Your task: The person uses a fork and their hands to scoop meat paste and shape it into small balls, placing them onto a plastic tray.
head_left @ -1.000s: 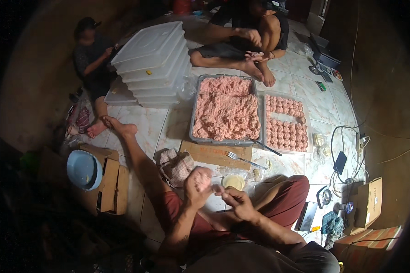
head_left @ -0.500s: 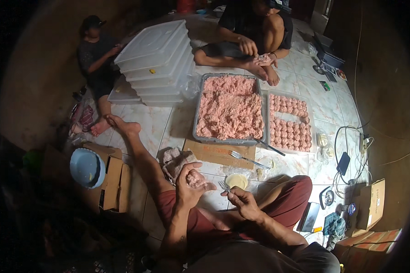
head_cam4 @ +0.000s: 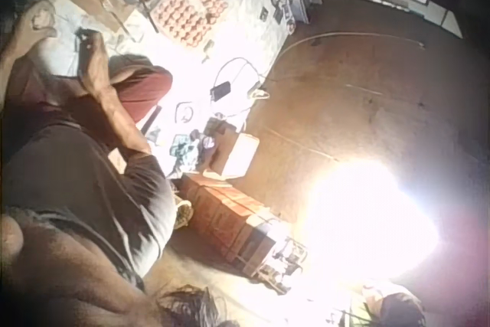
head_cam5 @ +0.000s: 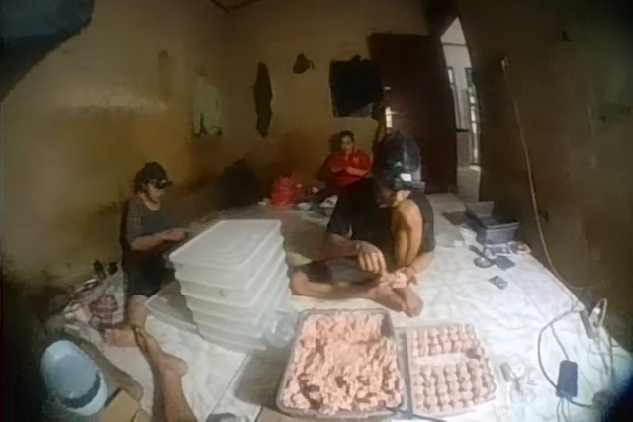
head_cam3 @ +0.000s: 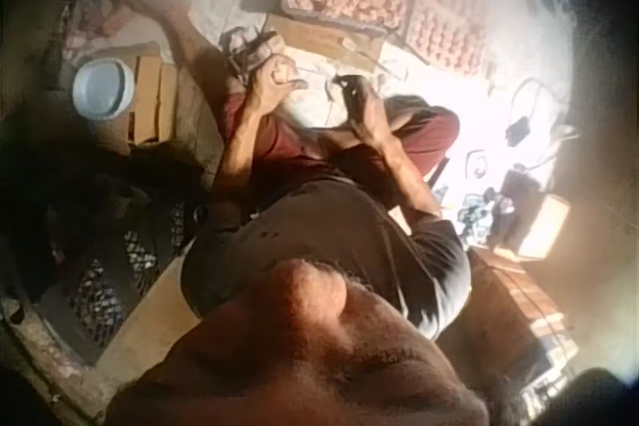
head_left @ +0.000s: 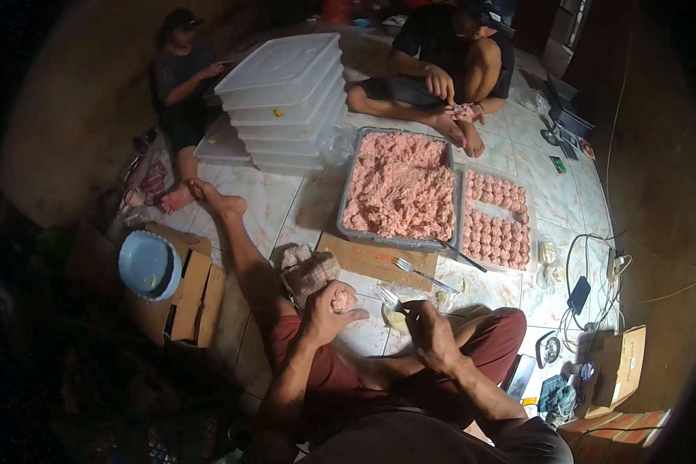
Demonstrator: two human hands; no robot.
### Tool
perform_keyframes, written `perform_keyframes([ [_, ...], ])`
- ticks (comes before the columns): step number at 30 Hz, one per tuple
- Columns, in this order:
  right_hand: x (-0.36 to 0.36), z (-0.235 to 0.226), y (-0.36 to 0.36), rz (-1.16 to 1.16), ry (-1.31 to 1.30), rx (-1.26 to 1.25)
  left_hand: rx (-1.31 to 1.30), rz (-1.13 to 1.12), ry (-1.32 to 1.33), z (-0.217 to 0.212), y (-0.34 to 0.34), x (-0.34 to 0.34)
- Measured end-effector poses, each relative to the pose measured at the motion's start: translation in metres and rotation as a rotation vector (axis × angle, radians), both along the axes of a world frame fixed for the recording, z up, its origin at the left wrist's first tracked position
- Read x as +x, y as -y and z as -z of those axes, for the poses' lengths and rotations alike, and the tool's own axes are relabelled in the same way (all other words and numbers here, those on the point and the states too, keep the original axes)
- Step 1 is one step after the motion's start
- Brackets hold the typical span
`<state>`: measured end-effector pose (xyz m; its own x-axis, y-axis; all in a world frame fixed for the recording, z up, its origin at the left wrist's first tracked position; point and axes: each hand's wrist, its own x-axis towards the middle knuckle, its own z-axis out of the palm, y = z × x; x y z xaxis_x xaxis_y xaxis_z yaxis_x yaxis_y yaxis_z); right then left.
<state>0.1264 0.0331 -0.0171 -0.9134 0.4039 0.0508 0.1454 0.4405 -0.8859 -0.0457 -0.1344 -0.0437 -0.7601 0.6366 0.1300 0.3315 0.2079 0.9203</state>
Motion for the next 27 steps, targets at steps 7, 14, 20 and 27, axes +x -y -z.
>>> perform_keyframes([
  [7, -0.016, 0.022, -0.013, -0.267, -0.207, 0.224, -0.384, 0.028, -0.151, 0.018, -0.017, 0.003],
  [14, -0.025, -0.008, 0.007, -0.1, -0.188, 0.19, 0.01, 0.142, 0.097, -0.001, -0.016, 0.006],
  [20, -0.02, 0.019, 0.007, -0.175, -0.17, 0.2, -0.234, 0.203, -0.09, 0.016, -0.018, -0.004],
  [27, -0.01, 0.009, 0.007, -0.059, -0.173, 0.101, -0.092, 0.238, 0.027, 0.018, -0.012, 0.005],
])
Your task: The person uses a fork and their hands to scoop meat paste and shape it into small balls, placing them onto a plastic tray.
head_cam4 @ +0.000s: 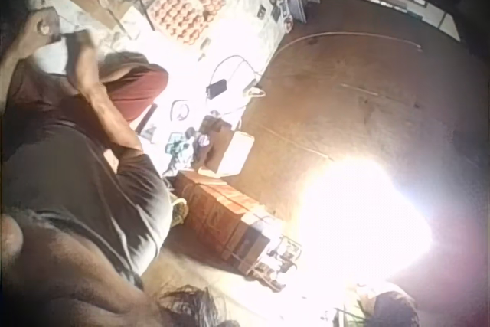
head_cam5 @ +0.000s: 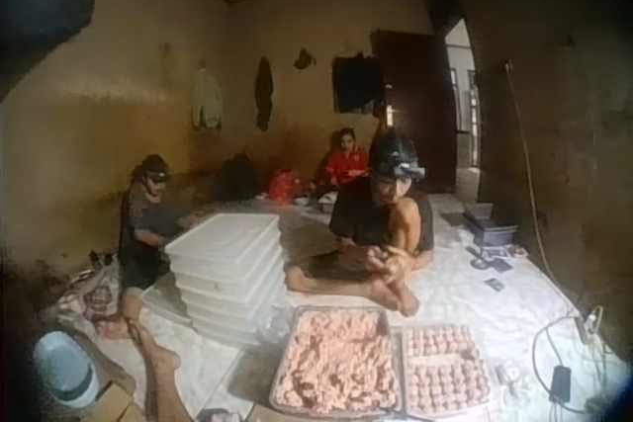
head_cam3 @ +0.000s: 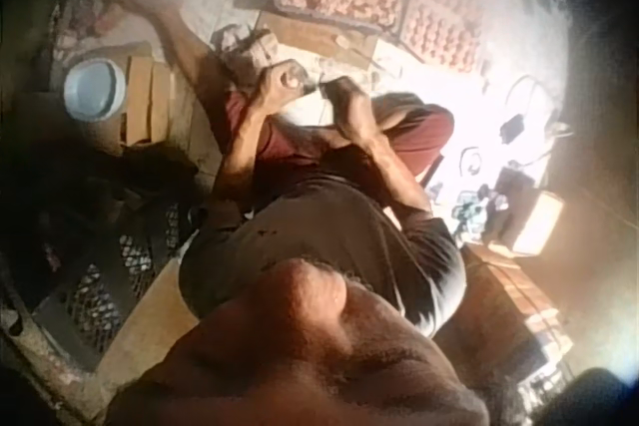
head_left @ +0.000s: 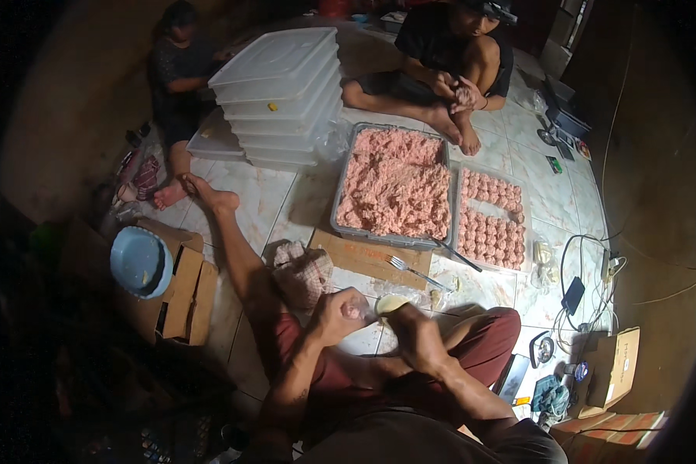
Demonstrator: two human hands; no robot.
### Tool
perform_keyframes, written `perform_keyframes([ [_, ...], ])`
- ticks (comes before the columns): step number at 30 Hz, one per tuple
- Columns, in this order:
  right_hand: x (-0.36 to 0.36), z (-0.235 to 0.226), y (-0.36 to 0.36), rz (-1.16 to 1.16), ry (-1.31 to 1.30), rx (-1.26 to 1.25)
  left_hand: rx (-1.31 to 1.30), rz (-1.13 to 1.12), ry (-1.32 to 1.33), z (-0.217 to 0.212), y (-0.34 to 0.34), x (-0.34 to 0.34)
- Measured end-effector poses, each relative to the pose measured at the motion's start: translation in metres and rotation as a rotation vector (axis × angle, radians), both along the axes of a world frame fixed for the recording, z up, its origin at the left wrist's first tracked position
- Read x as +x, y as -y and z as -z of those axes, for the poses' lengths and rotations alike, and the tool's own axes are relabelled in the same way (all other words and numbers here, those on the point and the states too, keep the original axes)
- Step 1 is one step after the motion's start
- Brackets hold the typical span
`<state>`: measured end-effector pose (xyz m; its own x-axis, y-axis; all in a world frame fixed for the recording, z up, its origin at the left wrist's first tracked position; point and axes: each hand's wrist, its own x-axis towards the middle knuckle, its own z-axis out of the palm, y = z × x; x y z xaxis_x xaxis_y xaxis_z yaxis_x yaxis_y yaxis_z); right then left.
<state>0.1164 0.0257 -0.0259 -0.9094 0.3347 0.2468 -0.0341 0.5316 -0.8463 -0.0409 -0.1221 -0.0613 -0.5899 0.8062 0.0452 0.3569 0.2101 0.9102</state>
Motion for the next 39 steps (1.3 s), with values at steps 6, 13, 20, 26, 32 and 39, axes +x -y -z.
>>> perform_keyframes([
  [6, 0.0, -0.032, 0.0, 0.172, 0.014, -0.079, 0.268, -0.036, 0.079, 0.008, 0.0, 0.004],
  [13, 0.01, -0.018, -0.013, 0.125, -0.011, -0.1, 0.241, -0.015, 0.165, -0.013, -0.003, 0.005],
  [20, 0.01, -0.028, -0.008, 0.058, 0.03, -0.028, 0.121, -0.056, 0.072, -0.009, -0.009, 0.009],
  [26, 0.003, -0.012, -0.003, -0.046, 0.003, 0.051, -0.091, -0.099, -0.052, -0.019, -0.015, 0.015],
  [32, 0.006, -0.005, -0.002, -0.093, 0.006, 0.095, -0.008, -0.079, -0.03, 0.005, -0.011, 0.01],
  [39, 0.003, -0.008, 0.0, -0.067, 0.038, 0.052, 0.076, 0.021, 0.105, 0.003, -0.009, 0.01],
])
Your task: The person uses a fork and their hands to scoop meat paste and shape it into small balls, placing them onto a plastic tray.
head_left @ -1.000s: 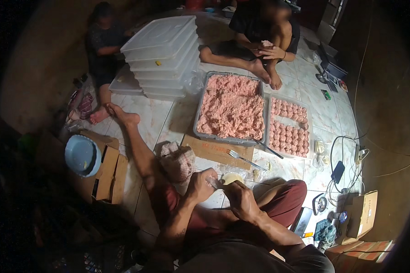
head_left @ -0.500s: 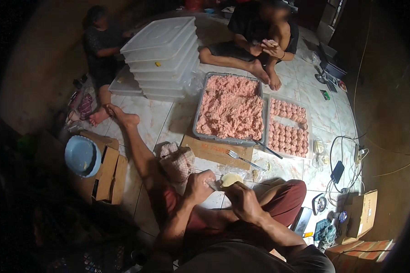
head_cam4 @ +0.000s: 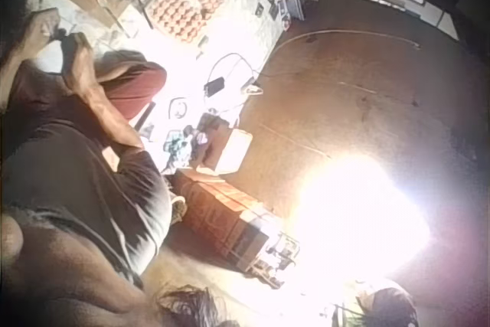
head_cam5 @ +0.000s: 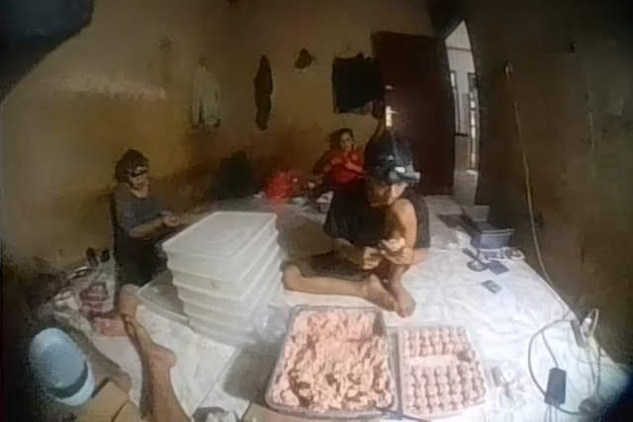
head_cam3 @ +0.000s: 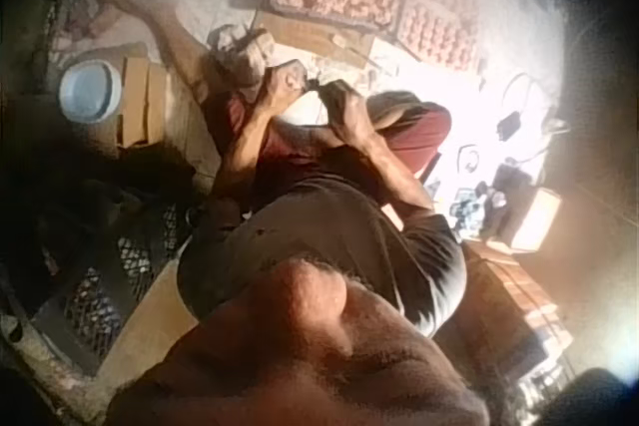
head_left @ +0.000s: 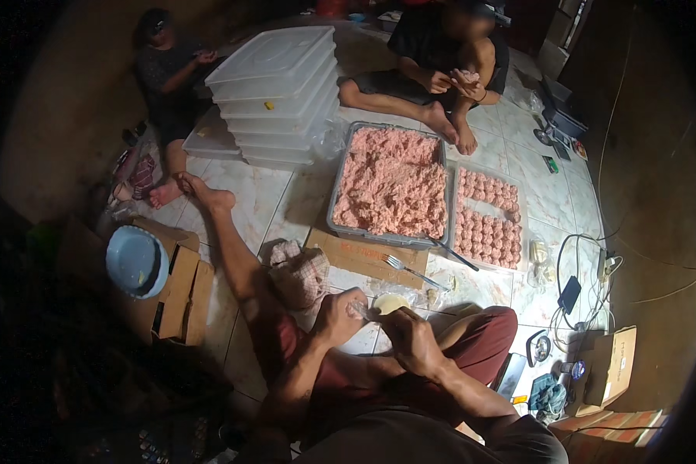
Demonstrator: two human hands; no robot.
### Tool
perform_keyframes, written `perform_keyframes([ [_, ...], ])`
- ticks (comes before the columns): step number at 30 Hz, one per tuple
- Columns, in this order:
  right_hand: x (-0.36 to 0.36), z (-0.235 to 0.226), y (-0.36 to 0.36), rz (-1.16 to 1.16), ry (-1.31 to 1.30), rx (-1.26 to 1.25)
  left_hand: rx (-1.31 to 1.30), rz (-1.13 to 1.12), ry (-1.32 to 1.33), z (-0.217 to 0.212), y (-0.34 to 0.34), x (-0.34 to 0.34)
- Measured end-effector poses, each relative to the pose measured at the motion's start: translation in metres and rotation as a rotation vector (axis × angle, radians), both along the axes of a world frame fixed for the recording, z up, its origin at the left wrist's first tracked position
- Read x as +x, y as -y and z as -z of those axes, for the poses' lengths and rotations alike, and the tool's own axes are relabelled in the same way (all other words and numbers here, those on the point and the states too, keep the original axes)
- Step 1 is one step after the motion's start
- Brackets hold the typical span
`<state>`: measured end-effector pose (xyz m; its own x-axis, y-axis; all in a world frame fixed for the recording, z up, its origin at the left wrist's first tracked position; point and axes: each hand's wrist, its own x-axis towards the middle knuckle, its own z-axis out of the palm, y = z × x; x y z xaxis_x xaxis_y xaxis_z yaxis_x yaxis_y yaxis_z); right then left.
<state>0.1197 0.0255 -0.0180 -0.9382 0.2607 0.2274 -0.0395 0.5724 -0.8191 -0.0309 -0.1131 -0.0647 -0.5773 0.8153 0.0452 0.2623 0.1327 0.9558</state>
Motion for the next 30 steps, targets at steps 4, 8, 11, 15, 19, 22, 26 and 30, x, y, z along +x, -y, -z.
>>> perform_keyframes([
  [4, 0.001, -0.027, -0.007, 0.187, 0.008, -0.017, 0.062, -0.074, -0.031, -0.013, 0.003, -0.002],
  [8, -0.003, 0.007, -0.001, 0.026, -0.069, 0.03, -0.016, -0.063, -0.122, 0.0, -0.005, -0.001],
  [11, 0.007, -0.003, -0.011, 0.13, -0.03, -0.24, 0.131, -0.066, -0.013, -0.021, -0.001, -0.001],
  [15, 0.002, -0.002, -0.005, 0.124, 0.133, -0.167, 0.013, -0.024, -0.08, -0.008, -0.003, -0.002],
  [19, 0.005, 0.005, -0.009, 0.177, 0.018, -0.301, -0.02, -0.092, -0.18, -0.014, -0.006, 0.0],
  [22, 0.001, 0.01, -0.008, 0.078, 0.186, -0.145, -0.113, -0.142, -0.183, -0.008, -0.015, 0.003],
  [26, 0.004, 0.007, -0.011, 0.255, 0.048, -0.439, 0.056, -0.103, -0.153, -0.02, -0.01, 0.0],
  [30, 0.002, 0.023, -0.007, 0.048, 0.054, -0.142, -0.163, -0.18, -0.232, -0.011, -0.018, 0.007],
])
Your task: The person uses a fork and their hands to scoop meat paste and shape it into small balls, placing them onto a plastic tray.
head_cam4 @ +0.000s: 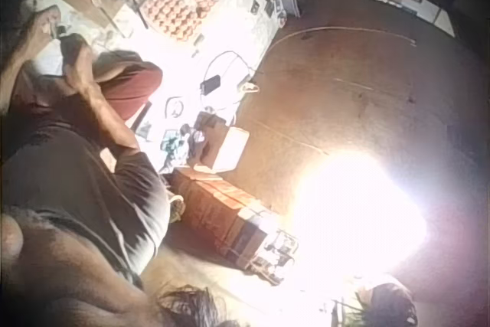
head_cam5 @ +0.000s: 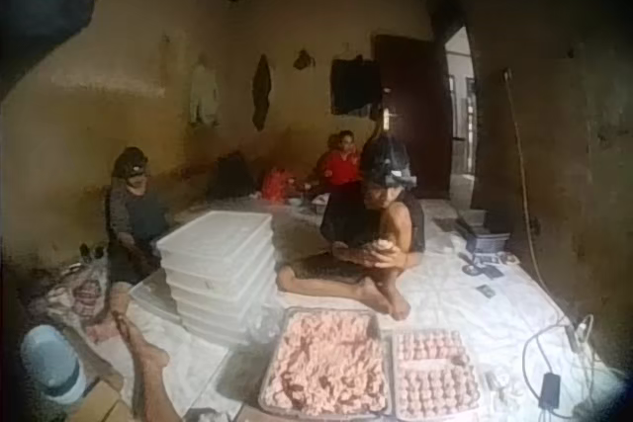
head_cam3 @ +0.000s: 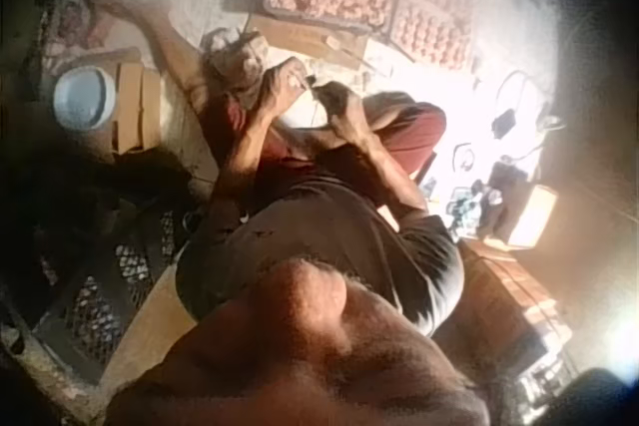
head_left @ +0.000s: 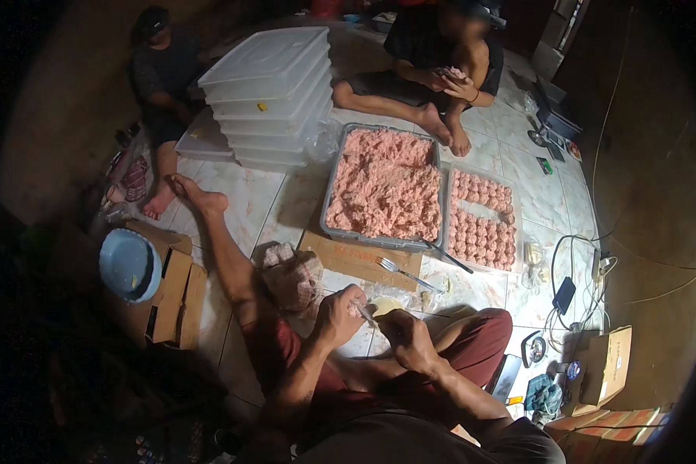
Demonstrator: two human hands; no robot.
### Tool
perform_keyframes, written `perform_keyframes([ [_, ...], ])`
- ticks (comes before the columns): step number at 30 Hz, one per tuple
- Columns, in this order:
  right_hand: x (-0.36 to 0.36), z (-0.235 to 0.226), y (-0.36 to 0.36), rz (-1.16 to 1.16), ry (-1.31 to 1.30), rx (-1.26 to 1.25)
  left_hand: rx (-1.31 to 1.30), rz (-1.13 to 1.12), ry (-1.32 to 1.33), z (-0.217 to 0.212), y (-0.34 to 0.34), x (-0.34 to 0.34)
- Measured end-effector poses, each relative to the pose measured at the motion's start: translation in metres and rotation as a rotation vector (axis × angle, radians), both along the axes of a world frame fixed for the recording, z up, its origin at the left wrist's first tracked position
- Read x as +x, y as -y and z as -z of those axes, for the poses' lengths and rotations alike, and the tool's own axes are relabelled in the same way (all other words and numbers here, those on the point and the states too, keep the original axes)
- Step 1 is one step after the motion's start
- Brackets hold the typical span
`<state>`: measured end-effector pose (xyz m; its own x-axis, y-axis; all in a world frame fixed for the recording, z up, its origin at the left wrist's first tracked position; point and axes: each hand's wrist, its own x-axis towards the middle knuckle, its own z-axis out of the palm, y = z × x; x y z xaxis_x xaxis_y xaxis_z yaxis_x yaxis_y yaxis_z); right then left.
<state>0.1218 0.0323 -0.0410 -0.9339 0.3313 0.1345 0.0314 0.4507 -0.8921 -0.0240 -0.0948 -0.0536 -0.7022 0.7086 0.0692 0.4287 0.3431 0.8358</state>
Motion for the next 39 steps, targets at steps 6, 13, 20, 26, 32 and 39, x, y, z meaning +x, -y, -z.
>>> perform_keyframes([
  [6, 0.005, -0.007, -0.002, 0.062, 0.081, -0.164, 0.06, 0.125, 0.104, 0.005, 0.01, -0.011],
  [13, -0.009, -0.022, -0.059, 0.263, 0.021, 0.155, 0.314, 0.107, 0.391, 0.027, 0.028, -0.023],
  [20, -0.118, -0.017, -0.173, 0.347, 0.503, 0.771, 0.081, 0.179, 0.492, 0.023, 0.039, 0.002],
  [26, -0.154, 0.039, -0.206, 0.201, 0.388, 0.974, 0.124, 0.258, 0.679, -0.011, 0.002, 0.006],
  [32, -0.07, -0.054, -0.129, 0.075, 0.045, 0.511, 0.609, 0.27, 0.938, -0.013, -0.049, 0.012],
  [39, -0.018, -0.088, -0.159, 0.06, -0.045, 0.158, 0.677, 0.344, 0.736, -0.056, -0.114, 0.027],
])
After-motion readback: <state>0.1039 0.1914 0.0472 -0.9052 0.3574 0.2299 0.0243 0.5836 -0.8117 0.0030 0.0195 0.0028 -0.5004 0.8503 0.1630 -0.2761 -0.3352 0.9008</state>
